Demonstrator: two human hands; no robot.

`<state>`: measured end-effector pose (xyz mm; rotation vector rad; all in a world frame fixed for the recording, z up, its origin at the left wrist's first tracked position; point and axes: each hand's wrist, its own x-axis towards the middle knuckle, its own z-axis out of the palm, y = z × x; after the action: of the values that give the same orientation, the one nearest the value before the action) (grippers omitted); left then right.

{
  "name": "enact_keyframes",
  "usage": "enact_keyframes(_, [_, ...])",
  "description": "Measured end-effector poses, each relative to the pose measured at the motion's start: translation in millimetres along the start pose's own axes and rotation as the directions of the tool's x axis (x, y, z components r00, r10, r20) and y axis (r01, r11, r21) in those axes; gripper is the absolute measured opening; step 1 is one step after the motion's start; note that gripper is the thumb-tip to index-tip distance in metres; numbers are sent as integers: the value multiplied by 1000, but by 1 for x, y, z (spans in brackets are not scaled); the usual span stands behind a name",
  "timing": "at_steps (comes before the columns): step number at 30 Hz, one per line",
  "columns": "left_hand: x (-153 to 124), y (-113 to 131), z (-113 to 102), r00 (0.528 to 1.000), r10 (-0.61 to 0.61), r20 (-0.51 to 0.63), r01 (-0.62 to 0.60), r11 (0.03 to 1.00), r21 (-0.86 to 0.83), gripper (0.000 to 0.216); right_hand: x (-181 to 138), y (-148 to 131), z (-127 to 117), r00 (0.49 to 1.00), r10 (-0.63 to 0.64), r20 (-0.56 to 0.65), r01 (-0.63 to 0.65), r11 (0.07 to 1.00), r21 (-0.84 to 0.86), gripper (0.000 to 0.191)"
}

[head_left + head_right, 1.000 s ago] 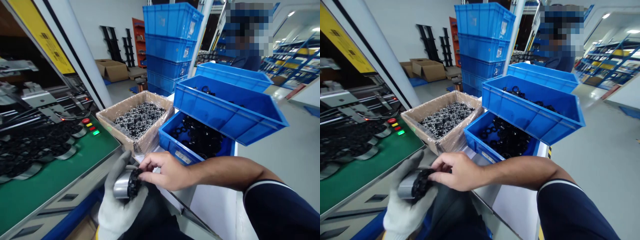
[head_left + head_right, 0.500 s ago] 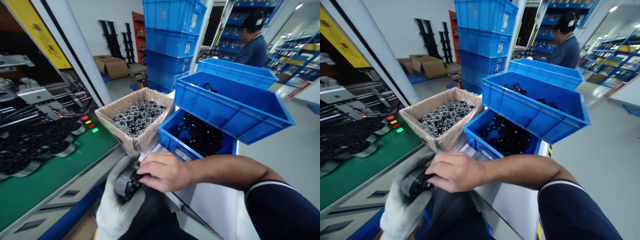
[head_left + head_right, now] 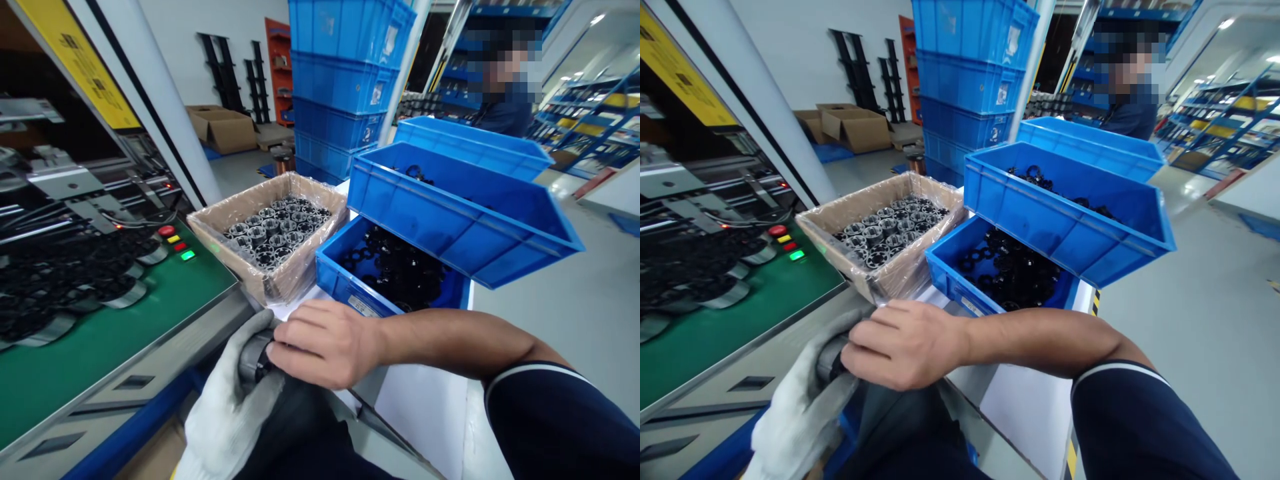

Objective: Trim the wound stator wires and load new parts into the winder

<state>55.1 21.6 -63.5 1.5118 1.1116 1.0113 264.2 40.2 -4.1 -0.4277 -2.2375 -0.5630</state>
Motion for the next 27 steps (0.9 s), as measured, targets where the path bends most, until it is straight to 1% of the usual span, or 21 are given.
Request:
enact_keyframes(4, [-7,-3,6,1000,-18,-9,17,998,-59,61,2,1,3,986,-125,-115,118,991,-67,11])
enact_keyframes(5, [-7,-4,8,1000,-18,-14,17,997,-78,62,3,0,4,982,-142,-126,134,989,-68,11])
enact_keyframes(6, [-7,-5,10,1000,-18,-17,17,996,-92,61,3,0,4,983,-133,-130,127,991,-52,11])
enact_keyframes(7, [-7,-5,11,999,-20,-26,17,994,-110,59,2,-1,4,988,-87,-125,87,996,-11,11])
enact_keyframes(9, [-7,-5,11,999,1,-52,-9,989,-147,55,0,-4,6,991,93,-96,-79,987,140,10])
enact_keyframes(11, [-7,-4,8,994,80,-78,-91,984,-155,54,-2,-8,8,960,276,-54,-247,918,311,16])
enact_keyframes(12, [-8,-4,5,988,130,-87,-142,980,-143,55,-3,-9,9,943,329,-41,-292,883,367,18])
enact_keyframes(13, [-8,-4,3,981,176,-86,-185,976,-118,55,-4,-10,10,938,345,-41,-302,869,392,18])
enact_keyframes(14, [-9,-4,0,975,208,-77,-214,973,-82,56,-5,-11,10,940,336,-56,-290,876,386,15])
enact_keyframes(16, [-9,-5,-3,975,218,-50,-218,976,-7,60,-5,-10,11,960,263,-92,-225,926,304,12])
enact_keyframes(19, [-7,-4,0,987,160,-6,-160,986,40,61,-4,-5,8,990,100,-96,-88,988,128,9])
enact_keyframes(22, [-5,-3,5,995,104,-3,-104,994,16,51,-2,-1,3,996,-11,-83,12,1000,11,10])
enact_keyframes(24, [-5,-3,7,996,83,-16,-82,996,22,49,-1,0,1,994,-81,-66,79,996,-43,7])
enact_keyframes(25, [-7,-4,8,997,77,-22,-76,996,36,49,-1,0,0,993,-104,-58,101,993,-56,7])
enact_keyframes(26, [-8,-5,8,997,72,-27,-71,996,52,49,0,-1,0,993,-98,-58,95,994,-52,7])
enact_keyframes(27, [-10,-7,8,998,62,-30,-60,996,64,48,0,-2,1,996,-52,-68,50,998,-25,8])
